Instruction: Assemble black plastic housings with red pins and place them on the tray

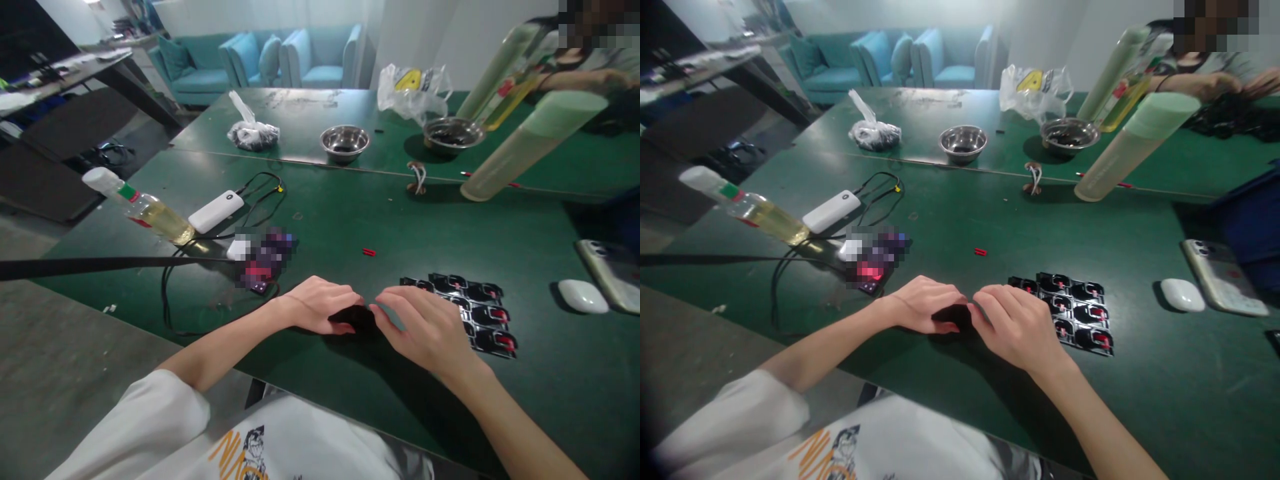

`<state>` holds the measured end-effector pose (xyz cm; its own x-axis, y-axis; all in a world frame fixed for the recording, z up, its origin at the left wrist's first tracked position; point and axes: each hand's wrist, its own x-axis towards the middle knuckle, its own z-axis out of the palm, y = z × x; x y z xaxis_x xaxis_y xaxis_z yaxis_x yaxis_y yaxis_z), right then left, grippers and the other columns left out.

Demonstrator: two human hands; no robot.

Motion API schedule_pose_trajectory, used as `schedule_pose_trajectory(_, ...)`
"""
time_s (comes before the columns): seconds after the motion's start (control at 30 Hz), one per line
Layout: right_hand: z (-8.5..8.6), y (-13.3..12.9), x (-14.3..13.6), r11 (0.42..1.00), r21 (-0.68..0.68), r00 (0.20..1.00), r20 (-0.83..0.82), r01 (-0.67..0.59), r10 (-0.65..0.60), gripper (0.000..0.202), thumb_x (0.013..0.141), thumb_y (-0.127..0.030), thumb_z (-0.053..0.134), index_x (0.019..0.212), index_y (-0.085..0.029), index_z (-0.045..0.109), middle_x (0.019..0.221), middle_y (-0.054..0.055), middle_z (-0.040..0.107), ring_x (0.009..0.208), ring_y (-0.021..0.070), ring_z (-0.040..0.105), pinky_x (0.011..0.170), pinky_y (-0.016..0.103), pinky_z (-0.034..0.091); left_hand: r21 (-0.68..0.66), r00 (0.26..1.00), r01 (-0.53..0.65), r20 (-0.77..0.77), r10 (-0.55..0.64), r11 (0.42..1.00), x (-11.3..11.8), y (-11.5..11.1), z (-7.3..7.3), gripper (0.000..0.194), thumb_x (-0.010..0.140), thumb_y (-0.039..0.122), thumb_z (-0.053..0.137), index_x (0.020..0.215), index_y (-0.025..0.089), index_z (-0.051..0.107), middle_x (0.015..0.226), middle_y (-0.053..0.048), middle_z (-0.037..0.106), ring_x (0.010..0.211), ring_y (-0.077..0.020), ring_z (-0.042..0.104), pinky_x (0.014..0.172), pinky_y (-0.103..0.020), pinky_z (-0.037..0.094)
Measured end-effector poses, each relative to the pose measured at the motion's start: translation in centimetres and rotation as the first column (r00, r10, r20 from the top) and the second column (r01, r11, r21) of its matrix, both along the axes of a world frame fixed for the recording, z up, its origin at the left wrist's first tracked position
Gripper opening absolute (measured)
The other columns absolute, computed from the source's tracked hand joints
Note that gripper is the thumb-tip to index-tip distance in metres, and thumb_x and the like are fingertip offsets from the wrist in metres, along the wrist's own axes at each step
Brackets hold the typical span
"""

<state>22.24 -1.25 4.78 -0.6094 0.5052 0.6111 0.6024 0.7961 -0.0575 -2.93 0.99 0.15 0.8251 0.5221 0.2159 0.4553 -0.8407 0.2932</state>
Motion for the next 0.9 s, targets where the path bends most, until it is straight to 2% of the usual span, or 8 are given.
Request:
schedule_pose_trajectory(0.17, 0.8, 1.5, -0.3, 0.998, -0.004, 0.994, 0.095, 0.056, -0.055, 0.012, 0.104, -0.024, 0.062, 0.095, -0.019, 0.066, 0.092, 0.004, 0.078, 0.077, 0.0163, 0.071, 0.072, 0.028, 0.049, 0.044, 1.000, -0.012, 0.005, 0.012, 0.999, 0.0, 0.0, -0.4, 0.047, 0.100, 0.056, 0.065, 0.127, 0.019, 0.062, 0.106, -0.006, 0.076, 0.087, -0.0198, 0.076, 0.062, -0.029, 0.048)
schedule_pose_trajectory(0.27, 1.1, 3.0, -0.6, 0.986, -0.048, 0.968, 0.203, 0.160, -0.147, 0.021, 0.107, -0.030, 0.056, 0.096, -0.018, 0.069, 0.094, 0.005, 0.078, 0.076, 0.0180, 0.071, 0.067, 0.030, 0.044, 0.067, 1.000, -0.003, -0.001, 0.004, 0.998, 0.0, 0.1, -0.4, 0.046, 0.100, 0.057, 0.066, 0.125, 0.019, 0.064, 0.109, -0.006, 0.075, 0.086, -0.0196, 0.075, 0.062, -0.029, 0.047)
schedule_pose_trajectory(0.37, 1.4, 4.6, -1.3, 0.934, -0.151, 0.890, 0.384, 0.323, -0.246, 0.026, 0.109, -0.033, 0.051, 0.109, -0.018, 0.072, 0.107, 0.009, 0.077, 0.078, 0.0206, 0.072, 0.059, 0.032, 0.035, 0.077, 1.000, 0.016, -0.014, -0.015, 0.997, -0.1, 0.1, -0.2, 0.042, 0.102, 0.057, 0.064, 0.121, 0.019, 0.067, 0.106, -0.006, 0.075, 0.085, -0.0188, 0.074, 0.062, -0.029, 0.046)
schedule_pose_trajectory(0.5, 1.5, 6.6, -2.3, 0.854, -0.246, 0.780, 0.573, 0.459, -0.254, 0.029, 0.110, -0.030, 0.045, 0.120, -0.019, 0.070, 0.117, 0.011, 0.073, 0.081, 0.0229, 0.073, 0.057, 0.031, 0.032, 0.077, 1.000, 0.025, -0.011, -0.025, 0.997, -0.1, 0.0, 0.2, 0.040, 0.103, 0.055, 0.062, 0.119, 0.019, 0.067, 0.107, -0.006, 0.074, 0.084, -0.0177, 0.073, 0.062, -0.029, 0.046)
schedule_pose_trajectory(0.67, 0.5, 7.8, -2.6, 0.809, -0.276, 0.734, 0.629, 0.519, -0.256, 0.029, 0.110, -0.028, 0.044, 0.126, -0.019, 0.067, 0.119, 0.012, 0.070, 0.084, 0.0255, 0.075, 0.058, 0.032, 0.035, 0.081, 0.999, 0.029, -0.020, -0.027, 0.996, 0.0, 0.0, 0.3, 0.041, 0.104, 0.056, 0.060, 0.120, 0.018, 0.067, 0.110, -0.006, 0.074, 0.084, -0.0173, 0.073, 0.062, -0.028, 0.047)
schedule_pose_trajectory(0.9, 0.0, 7.9, -2.2, 0.809, -0.304, 0.748, 0.622, 0.503, -0.231, 0.029, 0.111, -0.026, 0.041, 0.113, -0.015, 0.067, 0.115, 0.015, 0.070, 0.083, 0.0264, 0.075, 0.059, 0.034, 0.041, 0.084, 0.999, 0.034, -0.026, -0.032, 0.996, 0.0, 0.0, 0.4, 0.043, 0.106, 0.056, 0.056, 0.121, 0.018, 0.067, 0.111, -0.007, 0.074, 0.087, -0.0175, 0.074, 0.065, -0.027, 0.049)
